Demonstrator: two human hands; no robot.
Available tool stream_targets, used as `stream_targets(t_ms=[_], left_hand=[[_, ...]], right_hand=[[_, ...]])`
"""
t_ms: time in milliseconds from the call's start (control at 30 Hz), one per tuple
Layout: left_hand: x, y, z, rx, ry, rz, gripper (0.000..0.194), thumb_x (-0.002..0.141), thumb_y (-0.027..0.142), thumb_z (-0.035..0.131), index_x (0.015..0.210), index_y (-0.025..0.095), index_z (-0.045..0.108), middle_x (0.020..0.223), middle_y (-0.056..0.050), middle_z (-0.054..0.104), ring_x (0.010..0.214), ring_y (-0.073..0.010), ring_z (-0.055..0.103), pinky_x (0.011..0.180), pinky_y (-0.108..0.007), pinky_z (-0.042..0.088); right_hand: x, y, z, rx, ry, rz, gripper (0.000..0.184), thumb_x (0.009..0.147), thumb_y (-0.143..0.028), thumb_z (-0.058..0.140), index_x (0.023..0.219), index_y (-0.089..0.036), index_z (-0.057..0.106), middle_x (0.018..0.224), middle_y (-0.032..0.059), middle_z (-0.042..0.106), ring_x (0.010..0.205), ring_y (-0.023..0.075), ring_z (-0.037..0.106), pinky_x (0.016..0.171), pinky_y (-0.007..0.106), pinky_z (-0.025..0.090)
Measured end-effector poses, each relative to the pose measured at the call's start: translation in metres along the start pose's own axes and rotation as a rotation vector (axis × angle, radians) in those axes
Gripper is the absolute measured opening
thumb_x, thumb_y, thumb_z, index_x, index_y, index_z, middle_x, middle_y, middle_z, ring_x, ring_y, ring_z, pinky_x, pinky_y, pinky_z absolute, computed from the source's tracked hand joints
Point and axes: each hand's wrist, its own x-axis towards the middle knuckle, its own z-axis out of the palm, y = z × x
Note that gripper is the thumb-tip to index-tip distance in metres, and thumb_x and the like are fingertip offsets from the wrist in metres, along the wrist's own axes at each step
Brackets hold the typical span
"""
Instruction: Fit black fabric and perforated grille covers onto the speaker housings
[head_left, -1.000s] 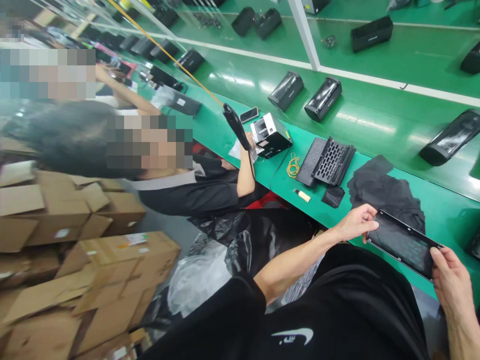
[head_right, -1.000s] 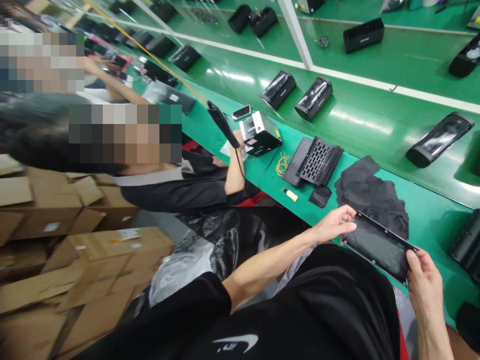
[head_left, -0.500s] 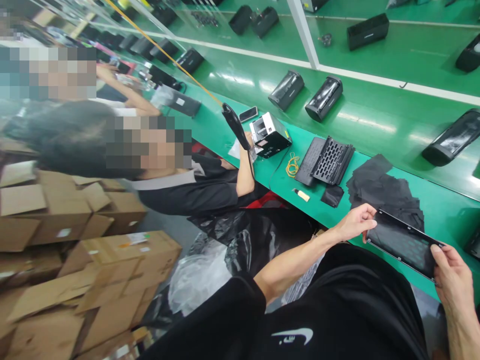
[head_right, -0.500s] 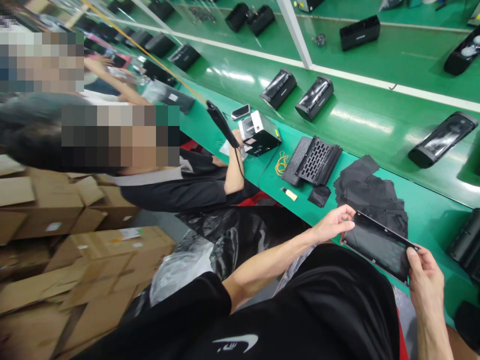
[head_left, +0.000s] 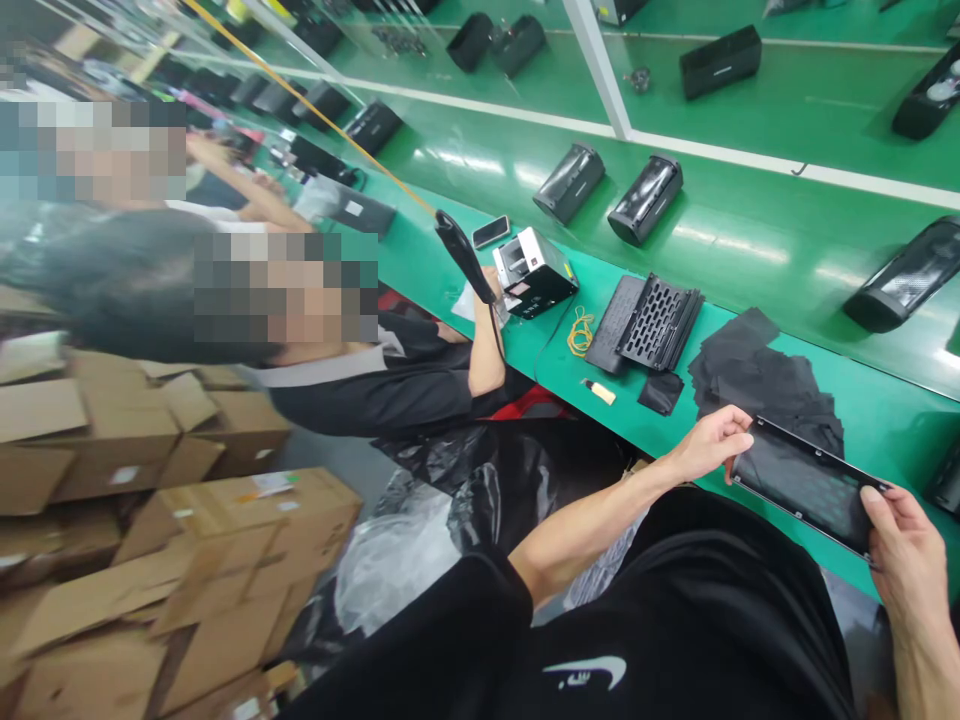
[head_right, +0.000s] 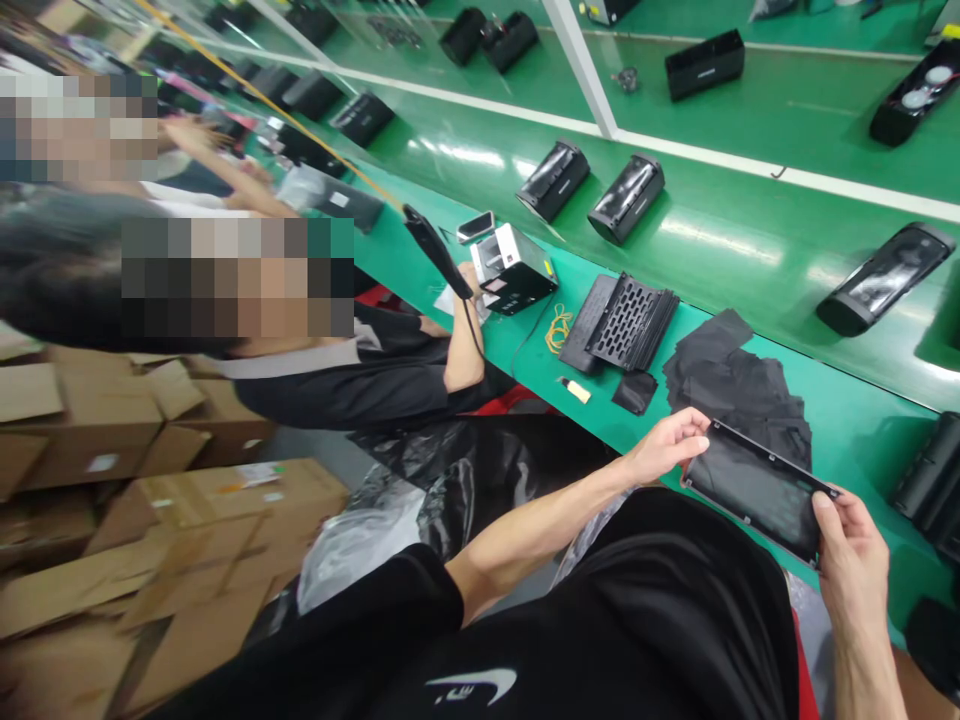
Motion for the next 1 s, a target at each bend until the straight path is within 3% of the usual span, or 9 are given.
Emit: stream_targets(t_ms=[267,400,567,633,733,833,1000], left_hand=[[0.002,-0.002,-0.004,-0.035,-0.04,-0.004,0.055,0.075,0.049,0.087,0.107,0.019,0.054,0.083,0.005,0.06,0.057,-0.0071,0.059,0.053,-0.021,0.047],[0.002,-0.001,-0.004,-0.044,-0.051,-0.001,0.057,0.075,0.05,0.088,0.109,0.018,0.055,0.085,0.004,0.061,0.06,-0.0074,0.06,0.057,-0.022,0.048],[0.0,0.002,-0.006,-0.054,-0.061,0.021,0.061,0.073,0.051,0.09,0.112,0.018,0.056,0.088,0.003,0.061,0.066,-0.0069,0.059,0.062,-0.022,0.047],[0.0,0.001,-0.006,-0.041,-0.055,0.034,0.062,0.072,0.05,0.09,0.112,0.017,0.056,0.089,0.003,0.06,0.07,-0.007,0.059,0.065,-0.022,0.048],[0.001,0.001,-0.007,-0.03,-0.049,0.039,0.061,0.073,0.049,0.09,0.112,0.017,0.056,0.091,0.002,0.06,0.071,-0.0071,0.059,0.066,-0.022,0.047],[0.001,0.002,-0.007,-0.022,-0.049,0.033,0.06,0.072,0.048,0.09,0.111,0.017,0.055,0.09,0.002,0.06,0.071,-0.0071,0.058,0.065,-0.022,0.045],[0.001,0.008,-0.004,0.007,-0.014,0.029,0.058,0.072,0.05,0.087,0.109,0.018,0.055,0.087,0.002,0.06,0.069,-0.0079,0.056,0.065,-0.023,0.044]], right_hand=[[-0.002,-0.011,0.001,0.034,0.025,0.078,0.06,0.059,-0.057,0.098,0.092,-0.024,0.06,0.055,-0.0131,0.028,0.046,0.0062,0.019,0.041,0.022,0.027],[-0.003,-0.014,0.0,0.029,0.007,0.049,0.06,0.06,-0.057,0.098,0.093,-0.023,0.06,0.058,-0.0121,0.033,0.045,0.0052,0.019,0.04,0.022,0.022],[-0.006,-0.017,-0.006,0.061,-0.024,0.112,0.066,0.057,-0.057,0.1,0.098,-0.024,0.06,0.054,-0.0137,0.027,0.041,0.0048,0.018,0.037,0.02,0.01],[-0.006,-0.018,-0.008,0.094,-0.022,0.145,0.07,0.05,-0.054,0.102,0.099,-0.023,0.062,0.054,-0.0124,0.034,0.041,0.0049,0.023,0.036,0.019,0.013],[-0.005,-0.017,-0.007,0.143,-0.019,0.125,0.072,0.045,-0.049,0.105,0.099,-0.021,0.066,0.07,-0.0051,0.057,0.051,0.0075,0.044,0.042,0.018,0.034],[-0.003,-0.015,-0.006,0.159,-0.008,0.113,0.07,0.045,-0.046,0.105,0.099,-0.02,0.068,0.082,-0.0018,0.065,0.064,0.0099,0.056,0.054,0.018,0.047],[0.0,-0.012,-0.007,0.131,-0.032,0.095,0.066,0.053,-0.046,0.102,0.102,-0.021,0.066,0.068,-0.0071,0.054,0.048,0.0054,0.037,0.041,0.018,0.028]])
